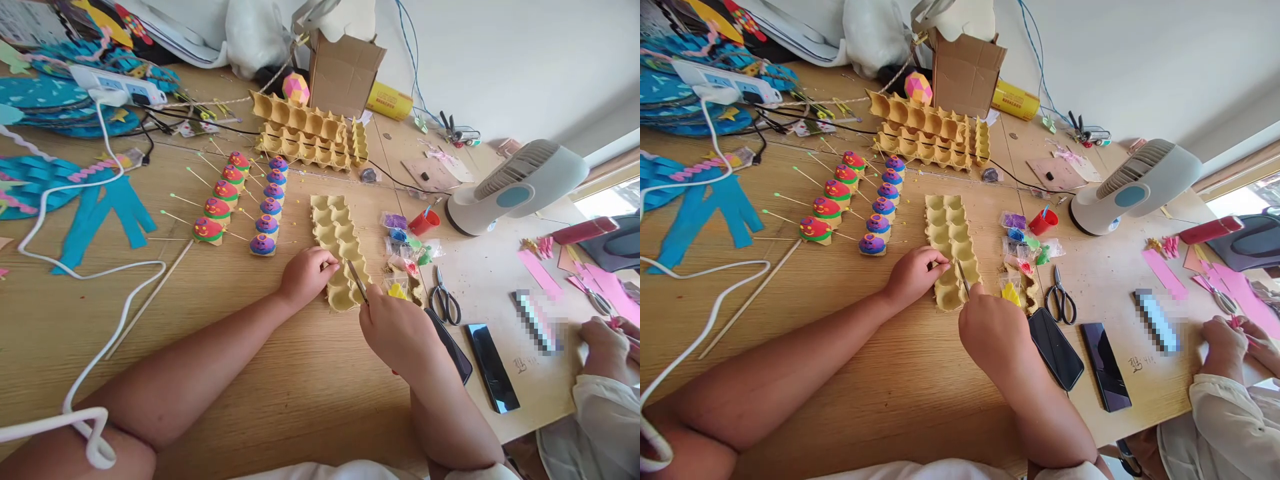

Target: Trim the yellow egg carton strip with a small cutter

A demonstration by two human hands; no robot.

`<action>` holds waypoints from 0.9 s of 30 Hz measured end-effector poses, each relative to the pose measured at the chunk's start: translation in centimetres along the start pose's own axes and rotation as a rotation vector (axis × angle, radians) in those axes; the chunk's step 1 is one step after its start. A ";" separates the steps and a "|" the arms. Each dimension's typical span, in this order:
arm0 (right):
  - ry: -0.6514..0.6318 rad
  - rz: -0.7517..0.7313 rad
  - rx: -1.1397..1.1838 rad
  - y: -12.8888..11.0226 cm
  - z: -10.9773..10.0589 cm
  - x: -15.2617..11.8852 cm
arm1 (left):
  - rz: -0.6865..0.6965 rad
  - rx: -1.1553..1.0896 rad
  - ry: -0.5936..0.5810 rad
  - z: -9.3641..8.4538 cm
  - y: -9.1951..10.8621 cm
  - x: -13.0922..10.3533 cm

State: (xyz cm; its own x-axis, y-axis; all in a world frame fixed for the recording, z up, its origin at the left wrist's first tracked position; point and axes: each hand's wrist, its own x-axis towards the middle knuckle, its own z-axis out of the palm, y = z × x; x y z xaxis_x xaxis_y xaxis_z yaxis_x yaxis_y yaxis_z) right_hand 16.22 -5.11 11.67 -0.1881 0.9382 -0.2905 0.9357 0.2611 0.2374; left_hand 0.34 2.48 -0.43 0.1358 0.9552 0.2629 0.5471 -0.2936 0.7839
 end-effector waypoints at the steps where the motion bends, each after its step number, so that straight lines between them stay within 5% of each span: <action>1: 0.000 0.006 0.008 0.1 -0.1 0.0 | 0.002 -0.002 0.002 0.0 0.0 0.0; 27: 0.014 0.029 -0.019 -1.6 1.1 1.6 | -0.002 0.024 -0.017 0.0 0.0 0.1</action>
State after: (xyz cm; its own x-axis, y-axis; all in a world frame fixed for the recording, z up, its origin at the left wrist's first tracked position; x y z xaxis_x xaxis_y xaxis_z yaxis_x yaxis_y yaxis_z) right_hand 14.76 -4.22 9.82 -0.1652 0.9484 -0.2707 0.9351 0.2379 0.2628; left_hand 0.32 2.60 -0.38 0.1490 0.9562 0.2519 0.5671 -0.2913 0.7704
